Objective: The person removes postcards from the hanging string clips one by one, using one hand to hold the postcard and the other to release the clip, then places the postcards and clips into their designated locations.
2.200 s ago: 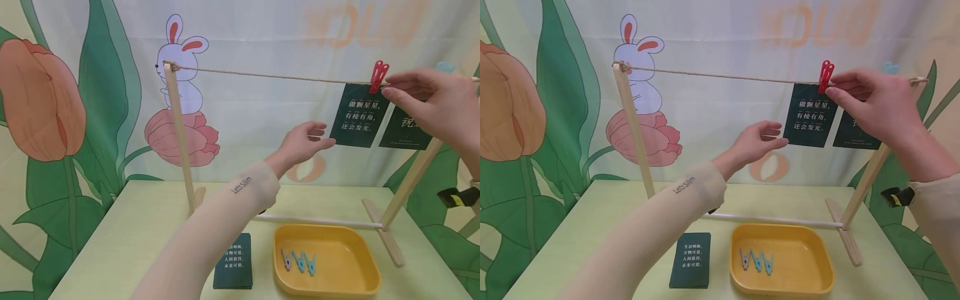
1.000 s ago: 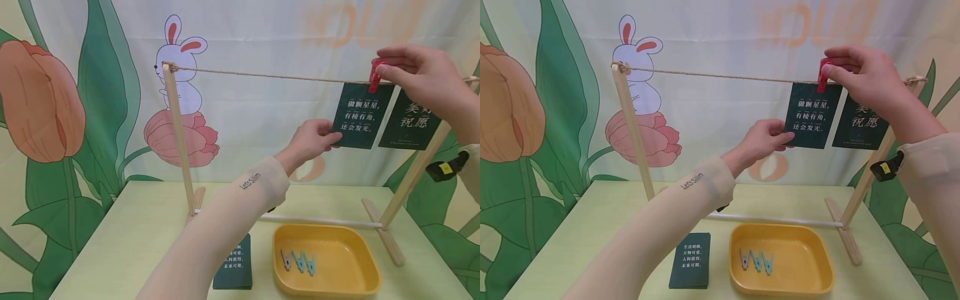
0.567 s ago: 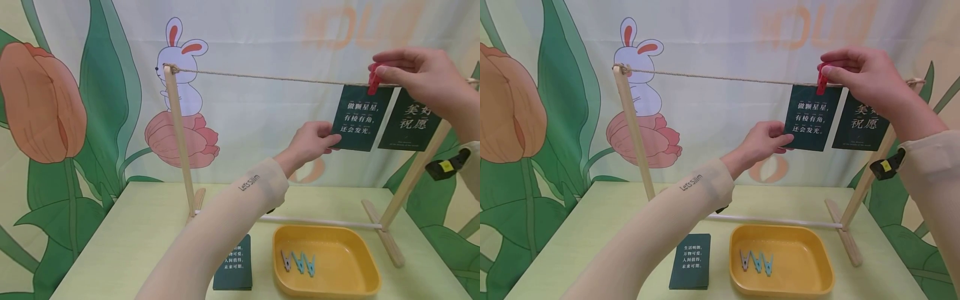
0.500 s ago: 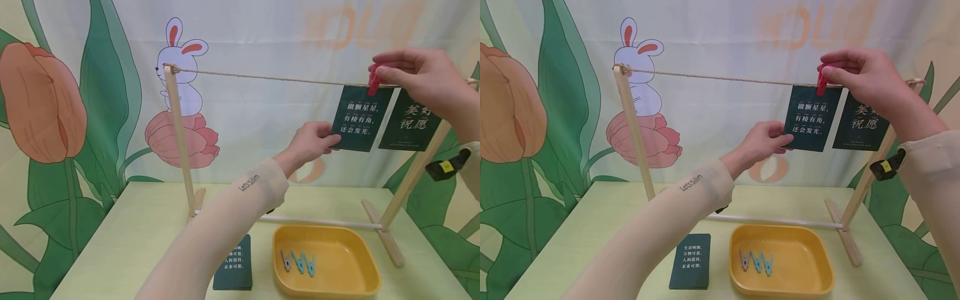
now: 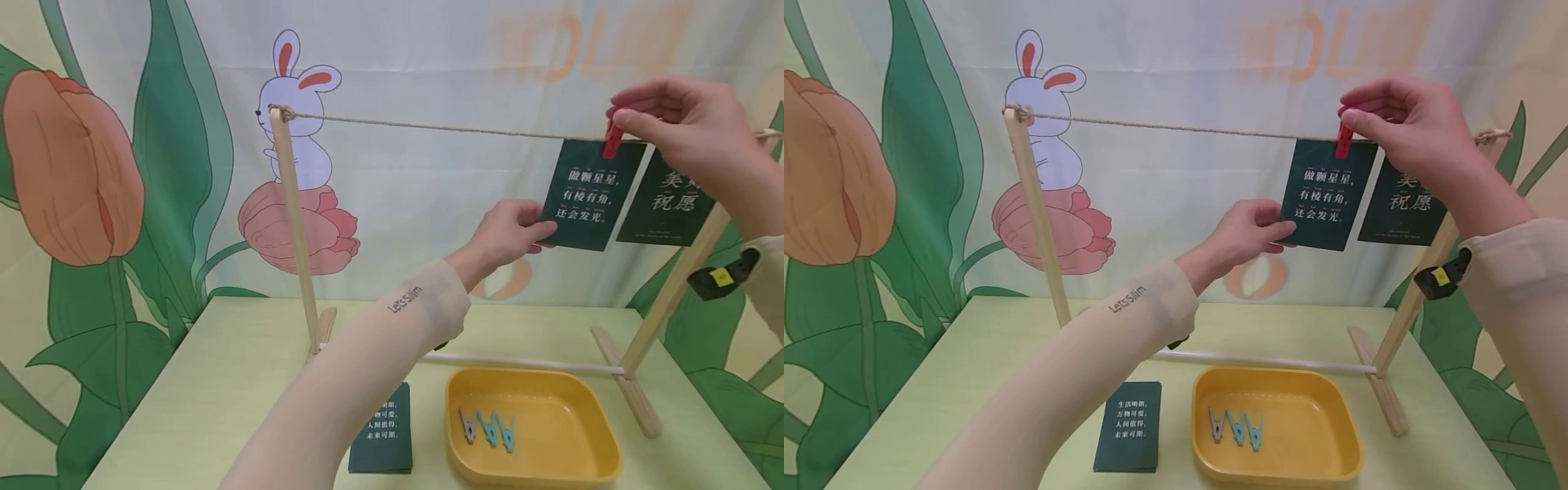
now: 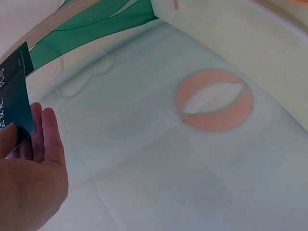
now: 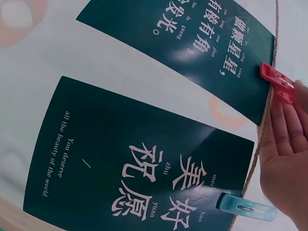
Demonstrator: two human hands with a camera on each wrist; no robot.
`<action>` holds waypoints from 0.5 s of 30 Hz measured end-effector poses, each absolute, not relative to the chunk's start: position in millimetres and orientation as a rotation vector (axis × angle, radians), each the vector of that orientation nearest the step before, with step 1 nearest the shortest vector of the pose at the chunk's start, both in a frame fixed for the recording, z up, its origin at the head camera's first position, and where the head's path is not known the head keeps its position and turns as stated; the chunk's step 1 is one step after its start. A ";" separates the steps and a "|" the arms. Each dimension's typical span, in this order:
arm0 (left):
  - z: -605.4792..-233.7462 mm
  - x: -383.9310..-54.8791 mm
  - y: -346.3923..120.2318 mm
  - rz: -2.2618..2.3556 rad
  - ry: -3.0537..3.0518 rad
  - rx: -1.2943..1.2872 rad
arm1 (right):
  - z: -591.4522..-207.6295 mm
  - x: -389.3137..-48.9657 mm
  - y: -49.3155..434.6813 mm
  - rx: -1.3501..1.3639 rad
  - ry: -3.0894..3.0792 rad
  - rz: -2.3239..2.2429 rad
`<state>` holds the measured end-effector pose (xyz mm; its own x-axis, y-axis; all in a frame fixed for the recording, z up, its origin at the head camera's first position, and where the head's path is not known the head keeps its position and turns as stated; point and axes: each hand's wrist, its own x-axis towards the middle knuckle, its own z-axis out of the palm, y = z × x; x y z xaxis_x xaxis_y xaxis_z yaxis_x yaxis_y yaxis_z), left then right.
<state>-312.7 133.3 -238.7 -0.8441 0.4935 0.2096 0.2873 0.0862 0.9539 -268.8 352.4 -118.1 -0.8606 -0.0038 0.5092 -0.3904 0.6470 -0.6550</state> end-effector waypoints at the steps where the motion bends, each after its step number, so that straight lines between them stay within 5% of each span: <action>1: -238.7 -312.6 133.3 1.856 2.185 0.788 | -118.5 -268.8 351.7 0.313 -2.387 1.112; 15: -241.4 -309.1 129.2 1.844 2.164 0.789 | -115.9 -267.4 342.2 0.383 -2.203 1.173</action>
<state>-309.1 129.2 -241.4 -0.8401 0.5072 0.1923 0.2704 0.0843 0.9590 -267.4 342.2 -115.9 -0.7739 0.0286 0.6326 -0.5089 0.5665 -0.6482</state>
